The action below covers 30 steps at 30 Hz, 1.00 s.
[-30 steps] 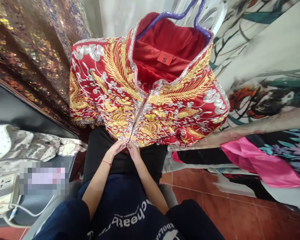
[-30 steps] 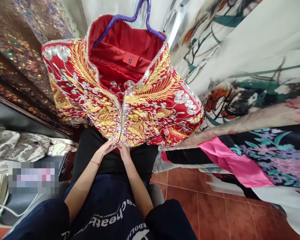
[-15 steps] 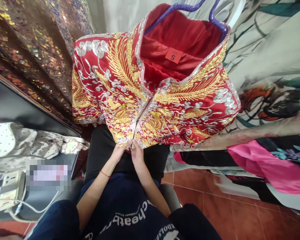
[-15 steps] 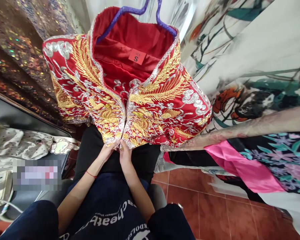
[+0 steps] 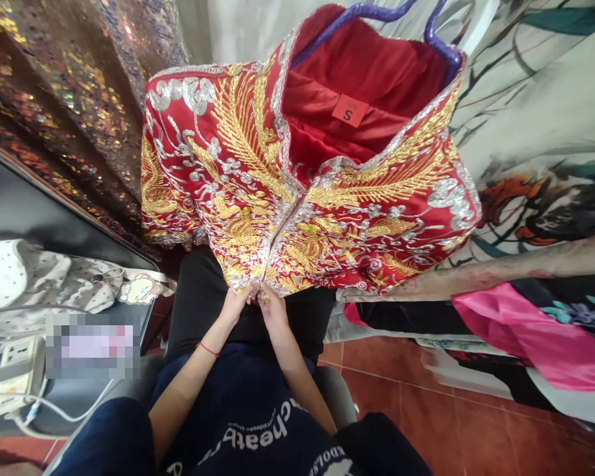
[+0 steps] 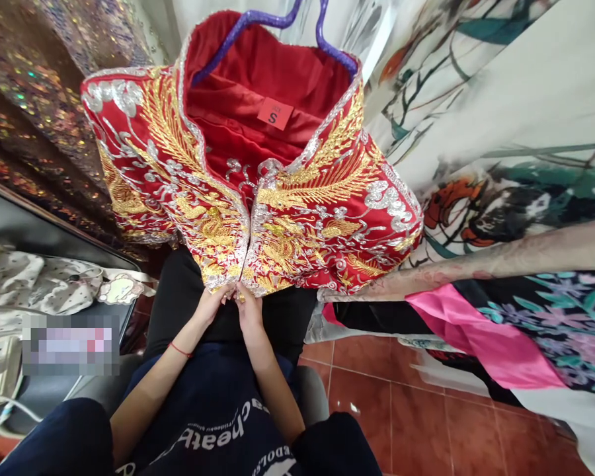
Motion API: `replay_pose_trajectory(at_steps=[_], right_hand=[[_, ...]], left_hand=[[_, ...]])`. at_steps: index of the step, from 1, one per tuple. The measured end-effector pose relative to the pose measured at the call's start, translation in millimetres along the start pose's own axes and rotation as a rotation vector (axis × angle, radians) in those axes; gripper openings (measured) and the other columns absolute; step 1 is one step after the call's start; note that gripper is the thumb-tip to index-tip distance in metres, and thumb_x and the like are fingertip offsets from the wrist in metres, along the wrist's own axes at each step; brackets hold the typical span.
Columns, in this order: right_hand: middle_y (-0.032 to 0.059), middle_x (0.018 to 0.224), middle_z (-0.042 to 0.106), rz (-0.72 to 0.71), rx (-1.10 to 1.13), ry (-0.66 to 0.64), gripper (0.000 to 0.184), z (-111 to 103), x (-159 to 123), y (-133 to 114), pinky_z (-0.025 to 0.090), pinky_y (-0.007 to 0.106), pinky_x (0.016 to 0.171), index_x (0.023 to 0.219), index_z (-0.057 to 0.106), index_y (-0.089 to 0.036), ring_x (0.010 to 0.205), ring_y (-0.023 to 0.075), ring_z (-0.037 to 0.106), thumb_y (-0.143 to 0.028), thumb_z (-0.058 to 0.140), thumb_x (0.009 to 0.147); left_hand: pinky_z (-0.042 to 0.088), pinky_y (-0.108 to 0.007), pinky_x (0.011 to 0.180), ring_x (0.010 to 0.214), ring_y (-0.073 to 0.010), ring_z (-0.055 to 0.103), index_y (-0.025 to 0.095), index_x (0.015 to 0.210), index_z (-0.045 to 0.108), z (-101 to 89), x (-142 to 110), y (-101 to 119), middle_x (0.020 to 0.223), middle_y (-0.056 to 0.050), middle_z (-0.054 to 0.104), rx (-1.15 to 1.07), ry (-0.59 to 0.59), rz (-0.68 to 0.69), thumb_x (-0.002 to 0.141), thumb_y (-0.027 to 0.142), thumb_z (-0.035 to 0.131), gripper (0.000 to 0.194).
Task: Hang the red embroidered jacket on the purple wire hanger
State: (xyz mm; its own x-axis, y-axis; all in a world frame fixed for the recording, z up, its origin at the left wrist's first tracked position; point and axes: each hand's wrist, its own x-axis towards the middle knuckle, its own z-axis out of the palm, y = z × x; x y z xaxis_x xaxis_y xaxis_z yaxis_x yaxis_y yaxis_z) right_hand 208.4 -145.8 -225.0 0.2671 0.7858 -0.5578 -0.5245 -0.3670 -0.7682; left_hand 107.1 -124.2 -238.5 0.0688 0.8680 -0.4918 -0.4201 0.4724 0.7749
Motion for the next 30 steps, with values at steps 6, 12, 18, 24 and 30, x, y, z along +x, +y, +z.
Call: replay_pose_trajectory(at_steps=[6,12,18,24,30], right_hand=[[0.0042,0.065,0.074,0.136,-0.309,-0.31,0.038,-20.5,-14.2,-37.9,0.039,0.021,0.047,0.08,0.074,-0.016,0.054,0.0142,0.067,-0.053,0.076,0.076],[0.0067,0.059,0.073,0.199,-0.554,-0.526,0.052,-45.4,-35.2,-77.6,0.033,0.02,0.046,0.073,0.077,-0.013,0.051,0.0152,0.069,-0.065,0.071,0.078],[0.0025,0.068,0.075,-0.001,-0.522,-0.345,0.049,-25.4,-26.4,-70.3,0.042,0.022,0.055,0.084,0.072,-0.017,0.058,0.0136,0.068,-0.066,0.069,0.078],[0.0033,0.062,0.072,-0.042,-0.518,-0.291,0.051,-15.3,-24.8,-53.0,0.044,0.024,0.05,0.074,0.065,-0.018,0.049,0.014,0.065,-0.069,0.067,0.076],[0.0025,0.063,0.071,-0.144,-0.537,-0.212,0.048,-15.8,-25.7,-45.0,0.047,0.025,0.05,0.073,0.063,-0.018,0.046,0.0118,0.059,-0.066,0.066,0.078]], left_hand=[[0.052,-0.026,0.066,0.071,-0.0165,0.068,0.015,0.082,0.075,-2.2,-3.3,9.5,0.079,-0.003,0.075,0.013,0.048,0.003,0.067,0.023,0.089,0.023],[0.05,-0.037,0.107,0.121,-0.0271,0.066,0.018,0.117,0.073,-0.5,-0.6,9.5,0.124,-0.009,0.074,-0.057,0.04,-0.022,0.066,0.027,0.091,0.055],[0.051,-0.039,0.105,0.116,-0.0296,0.069,0.014,0.116,0.075,3.7,-10.1,6.8,0.124,-0.014,0.073,-0.056,-0.026,-0.032,0.064,0.033,0.092,0.058],[0.051,-0.04,0.104,0.109,-0.0293,0.071,0.013,0.11,0.077,0.5,-25.4,11.0,0.117,-0.014,0.076,-0.004,-0.027,-0.008,0.062,0.034,0.094,0.055],[0.051,-0.04,0.104,0.108,-0.0284,0.071,0.012,0.108,0.076,2.1,-27.9,13.5,0.114,-0.012,0.077,0.058,-0.044,0.003,0.061,0.036,0.094,0.055]])
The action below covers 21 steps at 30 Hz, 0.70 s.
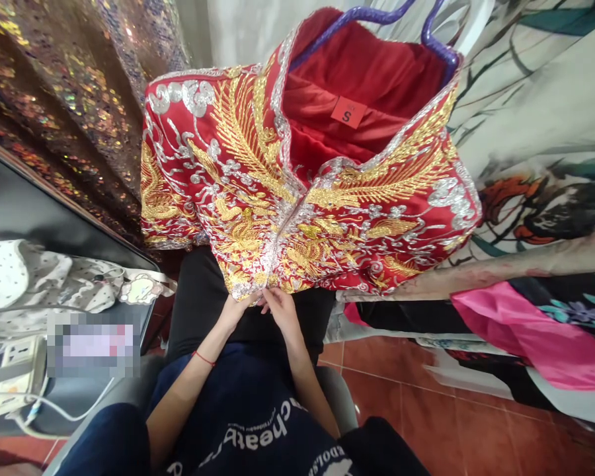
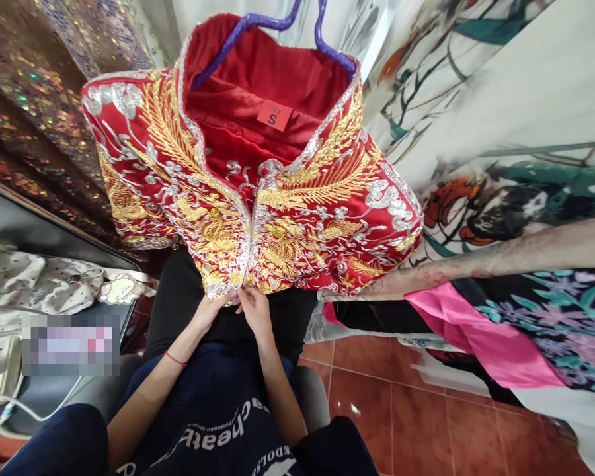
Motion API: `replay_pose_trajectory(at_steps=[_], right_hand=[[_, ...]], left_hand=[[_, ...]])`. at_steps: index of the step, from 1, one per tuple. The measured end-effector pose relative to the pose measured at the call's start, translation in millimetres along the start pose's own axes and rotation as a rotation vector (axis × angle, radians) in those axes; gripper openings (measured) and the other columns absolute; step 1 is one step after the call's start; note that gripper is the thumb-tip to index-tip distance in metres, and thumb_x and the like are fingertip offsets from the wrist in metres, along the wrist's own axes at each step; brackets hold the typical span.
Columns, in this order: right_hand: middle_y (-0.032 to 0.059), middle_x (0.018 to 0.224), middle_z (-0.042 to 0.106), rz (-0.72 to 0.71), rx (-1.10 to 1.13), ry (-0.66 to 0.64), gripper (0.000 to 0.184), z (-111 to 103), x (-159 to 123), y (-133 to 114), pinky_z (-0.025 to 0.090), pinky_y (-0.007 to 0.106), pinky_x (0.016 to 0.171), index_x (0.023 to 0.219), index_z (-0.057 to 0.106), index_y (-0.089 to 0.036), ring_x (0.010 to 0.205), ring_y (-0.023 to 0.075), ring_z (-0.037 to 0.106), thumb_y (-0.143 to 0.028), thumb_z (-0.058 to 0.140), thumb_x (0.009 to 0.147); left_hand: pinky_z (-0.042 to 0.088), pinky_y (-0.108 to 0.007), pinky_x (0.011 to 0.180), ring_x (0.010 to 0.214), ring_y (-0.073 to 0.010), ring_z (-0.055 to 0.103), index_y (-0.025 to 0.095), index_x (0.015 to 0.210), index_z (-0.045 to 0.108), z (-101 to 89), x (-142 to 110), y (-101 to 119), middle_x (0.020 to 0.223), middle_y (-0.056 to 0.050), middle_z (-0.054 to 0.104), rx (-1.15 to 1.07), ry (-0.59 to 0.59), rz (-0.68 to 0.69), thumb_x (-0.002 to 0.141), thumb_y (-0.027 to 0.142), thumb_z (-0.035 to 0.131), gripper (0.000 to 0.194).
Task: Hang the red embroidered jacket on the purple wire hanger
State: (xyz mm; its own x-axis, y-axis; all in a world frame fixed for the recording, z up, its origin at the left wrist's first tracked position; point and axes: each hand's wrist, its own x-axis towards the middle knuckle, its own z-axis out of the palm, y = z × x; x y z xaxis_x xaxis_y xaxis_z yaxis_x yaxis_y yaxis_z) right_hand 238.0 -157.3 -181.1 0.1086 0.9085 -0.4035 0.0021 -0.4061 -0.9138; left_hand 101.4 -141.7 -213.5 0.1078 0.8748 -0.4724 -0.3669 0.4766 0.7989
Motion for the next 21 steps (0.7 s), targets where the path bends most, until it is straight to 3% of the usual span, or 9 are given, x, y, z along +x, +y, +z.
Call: replay_pose_trajectory(at_steps=[5,12,17,21], right_hand=[[-0.0008,0.062,0.065,-0.085,-0.078,0.119,0.039,2.6,-1.0,1.2,0.049,0.026,0.059,0.074,0.06,-0.021,0.057,0.0138,0.061,-0.06,0.065,0.079],[-0.0009,0.062,0.065,-0.058,-0.172,0.065,0.031,-2.5,-0.8,3.3,0.048,0.028,0.064,0.071,0.058,-0.023,0.061,0.0161,0.062,-0.051,0.067,0.079],[-0.0055,0.044,0.051,0.018,-0.105,-0.037,0.042,0.4,-1.1,4.2,0.036,0.025,0.048,0.064,0.056,-0.022,0.041,0.0105,0.046,-0.061,0.066,0.078],[-0.0075,0.042,0.046,0.085,0.042,-0.076,0.048,3.0,0.1,1.2,0.026,0.024,0.041,0.068,0.058,-0.021,0.035,0.0072,0.035,-0.067,0.064,0.075]], left_hand=[[0.05,-0.044,0.107,0.109,-0.0285,0.071,0.012,0.111,0.074,-0.2,0.5,-0.1,0.117,-0.012,0.076,0.015,0.004,-0.009,0.061,0.037,0.094,0.06],[0.053,-0.044,0.105,0.107,-0.0299,0.072,0.012,0.107,0.074,0.7,-4.5,-5.2,0.116,-0.014,0.076,-0.021,0.034,-0.035,0.054,0.04,0.096,0.064],[0.055,-0.043,0.1,0.098,-0.0278,0.074,0.011,0.102,0.076,-1.4,-6.4,-7.7,0.107,-0.013,0.078,-0.027,0.037,-0.026,0.053,0.045,0.096,0.063],[0.056,-0.041,0.096,0.093,-0.0261,0.074,0.01,0.097,0.077,-1.7,-6.6,-6.2,0.102,-0.014,0.079,-0.007,0.036,-0.026,0.055,0.048,0.094,0.06]])
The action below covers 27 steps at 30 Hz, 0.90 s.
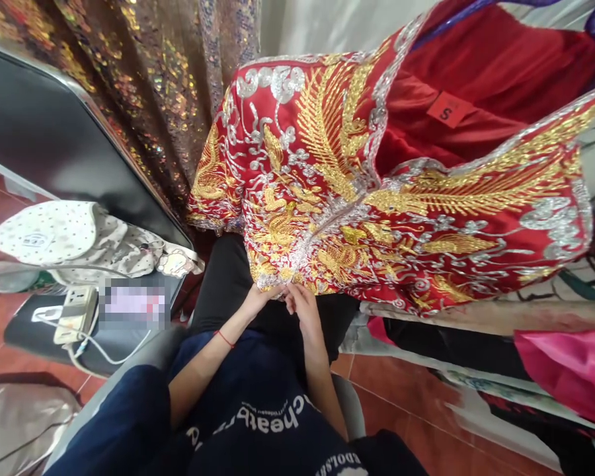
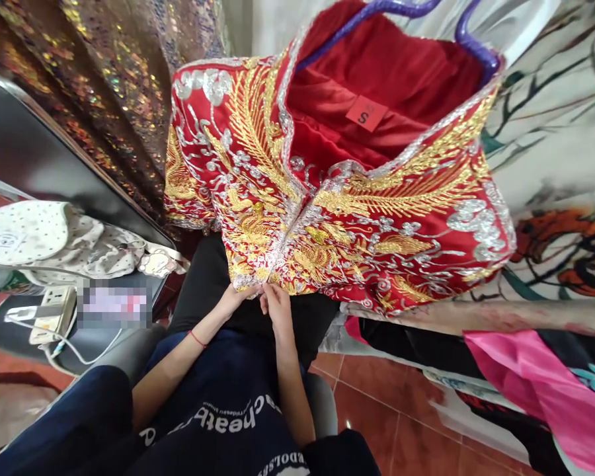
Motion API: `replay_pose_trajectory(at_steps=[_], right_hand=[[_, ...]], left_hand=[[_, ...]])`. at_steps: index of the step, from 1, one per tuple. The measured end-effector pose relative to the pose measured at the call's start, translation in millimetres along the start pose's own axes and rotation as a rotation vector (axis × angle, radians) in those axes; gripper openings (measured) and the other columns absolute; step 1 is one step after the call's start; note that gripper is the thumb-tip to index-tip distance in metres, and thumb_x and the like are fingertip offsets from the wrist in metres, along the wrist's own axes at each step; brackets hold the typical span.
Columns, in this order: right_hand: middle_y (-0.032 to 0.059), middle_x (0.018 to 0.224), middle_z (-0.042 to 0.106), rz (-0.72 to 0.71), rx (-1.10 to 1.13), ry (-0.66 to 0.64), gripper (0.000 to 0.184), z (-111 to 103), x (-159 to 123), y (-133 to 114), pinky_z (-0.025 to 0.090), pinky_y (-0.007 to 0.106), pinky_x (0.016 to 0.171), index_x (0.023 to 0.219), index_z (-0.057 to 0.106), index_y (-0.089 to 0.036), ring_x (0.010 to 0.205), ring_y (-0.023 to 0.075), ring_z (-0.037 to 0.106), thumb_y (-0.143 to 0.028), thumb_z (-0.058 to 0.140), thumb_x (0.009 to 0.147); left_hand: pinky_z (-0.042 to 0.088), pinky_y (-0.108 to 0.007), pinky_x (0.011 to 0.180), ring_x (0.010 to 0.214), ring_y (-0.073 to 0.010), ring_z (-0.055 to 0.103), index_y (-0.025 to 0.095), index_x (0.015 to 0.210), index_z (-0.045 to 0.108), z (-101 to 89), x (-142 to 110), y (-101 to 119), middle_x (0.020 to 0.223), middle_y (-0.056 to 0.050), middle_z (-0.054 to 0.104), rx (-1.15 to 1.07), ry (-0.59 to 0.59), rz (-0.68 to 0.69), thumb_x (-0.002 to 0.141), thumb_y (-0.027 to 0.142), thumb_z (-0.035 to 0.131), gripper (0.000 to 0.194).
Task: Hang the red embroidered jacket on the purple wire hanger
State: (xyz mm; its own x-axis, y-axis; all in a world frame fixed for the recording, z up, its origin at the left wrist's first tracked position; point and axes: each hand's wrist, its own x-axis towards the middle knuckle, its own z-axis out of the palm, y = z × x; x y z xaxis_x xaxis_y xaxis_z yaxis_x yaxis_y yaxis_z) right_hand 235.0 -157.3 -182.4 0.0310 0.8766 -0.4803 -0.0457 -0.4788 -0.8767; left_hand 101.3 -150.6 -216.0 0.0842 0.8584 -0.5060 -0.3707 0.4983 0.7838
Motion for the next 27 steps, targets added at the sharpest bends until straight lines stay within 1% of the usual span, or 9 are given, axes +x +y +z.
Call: replay_pose_trajectory(at_steps=[6,9,12,14,17,19,22,24,27], right_hand=[[-0.007,0.049,0.044,0.0,0.215,0.016,0.043,5.9,1.5,-7.8,0.027,0.023,0.044,0.063,0.053,-0.021,0.043,0.0061,0.036,-0.06,0.068,0.073],[-0.006,0.051,0.046,-0.008,0.273,0.031,0.041,11.0,2.9,-9.5,0.029,0.023,0.045,0.06,0.05,-0.021,0.043,0.0057,0.038,-0.055,0.07,0.073],[-0.0052,0.048,0.049,-0.008,0.3,0.053,0.039,15.4,5.4,-9.6,0.028,0.022,0.043,0.058,0.051,-0.021,0.041,0.0061,0.039,-0.053,0.07,0.071],[-0.0052,0.046,0.049,-0.014,0.312,0.081,0.037,16.4,8.0,-11.1,0.026,0.022,0.041,0.059,0.053,-0.02,0.039,0.0066,0.039,-0.052,0.07,0.068],[-0.0053,0.048,0.051,-0.054,0.338,0.161,0.034,13.2,13.1,-19.9,0.027,0.022,0.041,0.065,0.056,-0.021,0.039,0.007,0.041,-0.054,0.064,0.07],[-0.0054,0.05,0.054,-0.094,0.349,0.198,0.033,9.2,15.9,-30.2,0.03,0.022,0.042,0.069,0.058,-0.021,0.039,0.0069,0.042,-0.054,0.061,0.072],[-0.0052,0.052,0.056,-0.133,0.334,0.179,0.03,4.9,16.1,-47.1,0.033,0.022,0.042,0.072,0.06,-0.02,0.04,0.0069,0.042,-0.051,0.062,0.073],[-0.0051,0.051,0.056,-0.143,0.313,0.144,0.031,4.1,13.5,-55.6,0.033,0.022,0.042,0.073,0.061,-0.02,0.039,0.0069,0.042,-0.051,0.062,0.074],[-0.0055,0.046,0.054,-0.134,0.272,0.084,0.031,4.3,7.5,-61.0,0.031,0.022,0.041,0.068,0.061,-0.02,0.036,0.0068,0.042,-0.051,0.064,0.074]], left_hand=[[0.058,-0.036,0.087,0.086,-0.0237,0.074,0.01,0.093,0.076,4.0,0.5,2.7,0.096,-0.012,0.079,0.061,0.011,0.043,0.06,0.048,0.091,0.052],[0.058,-0.034,0.083,0.084,-0.0231,0.073,0.01,0.09,0.075,4.1,2.1,4.3,0.093,-0.011,0.079,0.114,0.02,0.082,0.065,0.048,0.088,0.047],[0.058,-0.033,0.083,0.086,-0.0233,0.073,0.011,0.095,0.075,1.2,3.9,4.8,0.097,-0.011,0.078,0.176,0.026,0.119,0.068,0.05,0.085,0.048],[0.057,-0.033,0.085,0.089,-0.0237,0.073,0.012,0.097,0.075,-2.1,3.8,3.1,0.101,-0.011,0.078,0.219,0.019,0.136,0.068,0.052,0.084,0.05],[0.058,-0.034,0.084,0.089,-0.0252,0.074,0.012,0.092,0.075,-6.9,1.4,-2.7,0.098,-0.012,0.079,0.29,-0.021,0.128,0.064,0.054,0.085,0.051],[0.058,-0.034,0.085,0.091,-0.0263,0.074,0.013,0.089,0.075,-9.3,-0.1,-5.8,0.096,-0.013,0.079,0.335,-0.044,0.107,0.062,0.057,0.085,0.053],[0.057,-0.032,0.083,0.094,-0.0261,0.074,0.014,0.089,0.075,-13.2,-0.2,-3.0,0.098,-0.013,0.079,0.416,-0.055,0.054,0.063,0.067,0.079,0.059],[0.056,-0.029,0.071,0.084,-0.0249,0.075,0.014,0.084,0.076,-16.5,-0.9,6.2,0.087,-0.013,0.079,0.501,-0.1,-0.039,0.069,0.074,0.071,0.062],[0.048,-0.027,0.054,0.057,-0.0221,0.07,0.014,0.062,0.073,-19.5,-8.2,29.3,0.058,-0.011,0.071,0.651,-0.224,-0.22,0.076,0.079,0.06,0.067]])
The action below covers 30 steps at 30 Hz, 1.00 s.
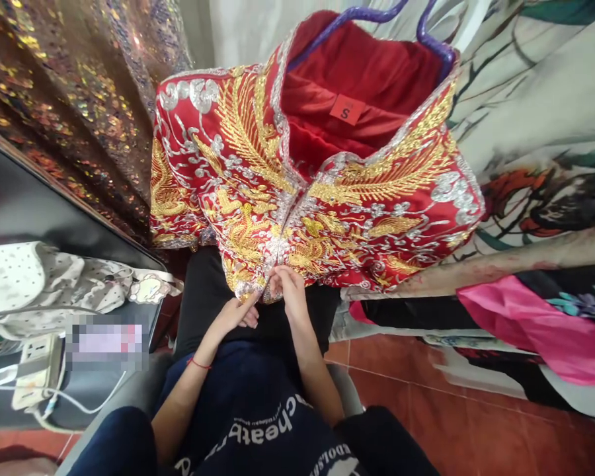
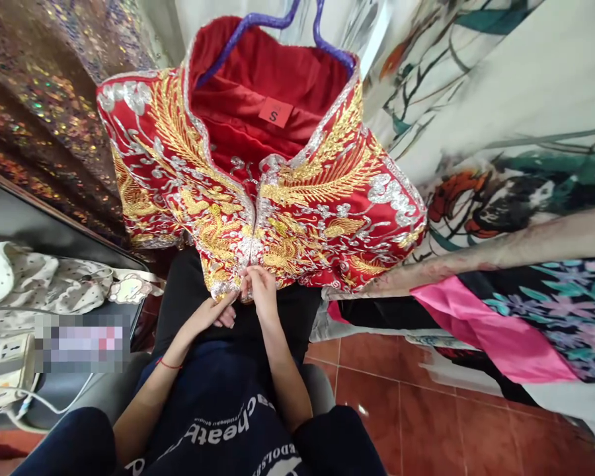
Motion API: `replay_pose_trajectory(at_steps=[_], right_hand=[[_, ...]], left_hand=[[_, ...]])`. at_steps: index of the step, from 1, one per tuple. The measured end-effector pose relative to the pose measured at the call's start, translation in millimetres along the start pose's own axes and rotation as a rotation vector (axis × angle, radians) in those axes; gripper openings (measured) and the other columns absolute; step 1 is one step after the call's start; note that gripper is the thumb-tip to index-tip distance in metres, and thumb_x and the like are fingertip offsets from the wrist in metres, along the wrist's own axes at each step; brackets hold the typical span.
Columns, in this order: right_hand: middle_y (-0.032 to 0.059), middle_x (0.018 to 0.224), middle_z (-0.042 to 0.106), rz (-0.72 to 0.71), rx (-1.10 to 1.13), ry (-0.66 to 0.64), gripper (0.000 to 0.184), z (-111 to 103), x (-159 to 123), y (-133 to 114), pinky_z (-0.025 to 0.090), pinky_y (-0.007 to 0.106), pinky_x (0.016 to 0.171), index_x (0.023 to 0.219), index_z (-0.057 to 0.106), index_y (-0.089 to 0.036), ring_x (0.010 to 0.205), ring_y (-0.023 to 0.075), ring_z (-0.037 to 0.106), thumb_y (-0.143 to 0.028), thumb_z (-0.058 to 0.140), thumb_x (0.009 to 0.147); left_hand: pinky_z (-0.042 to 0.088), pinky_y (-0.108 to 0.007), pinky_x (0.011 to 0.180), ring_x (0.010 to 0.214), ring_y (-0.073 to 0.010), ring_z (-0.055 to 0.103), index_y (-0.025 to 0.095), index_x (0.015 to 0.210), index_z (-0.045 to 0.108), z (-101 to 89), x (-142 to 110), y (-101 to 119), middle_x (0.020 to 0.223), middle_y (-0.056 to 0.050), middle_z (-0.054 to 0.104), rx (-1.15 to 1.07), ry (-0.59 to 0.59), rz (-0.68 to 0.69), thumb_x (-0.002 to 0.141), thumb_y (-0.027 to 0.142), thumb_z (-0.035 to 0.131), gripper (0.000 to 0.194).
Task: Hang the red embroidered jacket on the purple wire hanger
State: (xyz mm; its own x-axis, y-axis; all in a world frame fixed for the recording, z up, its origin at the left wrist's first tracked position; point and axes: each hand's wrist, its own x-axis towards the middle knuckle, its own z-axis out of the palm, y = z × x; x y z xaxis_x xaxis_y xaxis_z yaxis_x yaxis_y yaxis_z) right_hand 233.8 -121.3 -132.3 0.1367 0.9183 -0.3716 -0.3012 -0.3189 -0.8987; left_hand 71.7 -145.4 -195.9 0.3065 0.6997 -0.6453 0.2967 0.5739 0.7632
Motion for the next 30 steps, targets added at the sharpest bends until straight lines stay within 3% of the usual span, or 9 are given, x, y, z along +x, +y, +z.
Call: replay_pose_trajectory(at_steps=[2,4,6,8,10,17,25,30], right_hand=[[-0.0056,0.043,0.052,0.027,-0.03,-0.042,0.031,0.3,-4.4,0.2,0.029,0.021,0.04,0.064,0.061,-0.02,0.035,0.0068,0.043,-0.049,0.065,0.072],[-0.0056,0.042,0.052,0.054,-0.055,-0.077,0.031,1.2,-8.7,2.5,0.029,0.021,0.04,0.061,0.062,-0.02,0.035,0.0066,0.043,-0.049,0.066,0.071],[-0.0057,0.041,0.052,0.068,-0.068,-0.102,0.032,3.4,-12.5,5.7,0.031,0.021,0.041,0.059,0.061,-0.02,0.035,0.0064,0.042,-0.049,0.066,0.071],[-0.0059,0.042,0.051,0.065,-0.072,-0.111,0.033,6.3,-15.4,8.8,0.032,0.022,0.041,0.059,0.061,-0.02,0.036,0.0063,0.041,-0.05,0.066,0.071],[-0.0064,0.042,0.05,0.049,-0.071,-0.105,0.034,8.7,-17.3,11.0,0.031,0.022,0.041,0.062,0.061,-0.02,0.036,0.0063,0.04,-0.052,0.065,0.072],[-0.0089,0.043,0.043,-0.068,-0.031,-0.07,0.041,18.4,-22.1,-1.7,0.029,0.022,0.043,0.069,0.062,-0.02,0.037,0.0052,0.035,-0.059,0.066,0.078],[-0.0072,0.053,0.051,-0.297,0.013,-0.112,0.036,40.7,-25.9,-78.3,0.037,0.02,0.046,0.092,0.072,-0.018,0.043,0.0059,0.044,-0.052,0.06,0.09],[-0.0066,0.057,0.054,-0.413,0.041,-0.049,0.032,54.4,-26.0,-110.6,0.038,0.019,0.046,0.096,0.072,-0.019,0.044,0.0052,0.044,-0.047,0.058,0.094]], left_hand=[[0.043,-0.026,0.055,0.056,-0.0207,0.067,0.018,0.049,0.067,-6.0,-12.5,15.1,0.052,-0.008,0.067,0.217,-0.01,-0.038,0.081,0.076,0.057,0.067],[0.037,-0.025,0.058,0.065,-0.0203,0.068,0.02,0.051,0.064,-8.0,-22.5,32.9,0.059,-0.005,0.069,0.51,0.105,0.022,0.086,0.067,0.056,0.06],[0.032,-0.025,0.06,0.072,-0.019,0.066,0.021,0.066,0.065,-7.3,-25.6,50.3,0.07,-0.003,0.071,0.738,0.258,0.193,0.091,0.055,0.055,0.044],[0.029,-0.025,0.061,0.07,-0.0166,0.062,0.021,0.076,0.063,-6.2,-21.1,63.6,0.076,-0.002,0.069,0.82,0.346,0.369,0.093,0.043,0.056,0.029],[0.028,-0.025,0.061,0.067,-0.0149,0.058,0.02,0.073,0.059,-5.5,-11.8,71.3,0.074,-0.002,0.067,0.857,0.363,0.441,0.092,0.038,0.057,0.025],[0.029,-0.026,0.062,0.07,-0.017,0.063,0.02,0.074,0.063,5.9,12.2,71.3,0.077,-0.004,0.071,0.85,0.346,0.361,0.092,0.03,0.052,0.023],[0.033,-0.026,0.063,0.074,-0.0206,0.068,0.02,0.082,0.068,17.1,21.6,65.8,0.08,-0.007,0.072,0.835,0.353,0.352,0.088,0.029,0.06,0.014],[0.031,-0.026,0.062,0.072,-0.02,0.067,0.02,0.079,0.065,18.7,20.9,72.2,0.077,-0.005,0.071,0.815,0.353,0.343,0.088,0.028,0.059,0.014]])
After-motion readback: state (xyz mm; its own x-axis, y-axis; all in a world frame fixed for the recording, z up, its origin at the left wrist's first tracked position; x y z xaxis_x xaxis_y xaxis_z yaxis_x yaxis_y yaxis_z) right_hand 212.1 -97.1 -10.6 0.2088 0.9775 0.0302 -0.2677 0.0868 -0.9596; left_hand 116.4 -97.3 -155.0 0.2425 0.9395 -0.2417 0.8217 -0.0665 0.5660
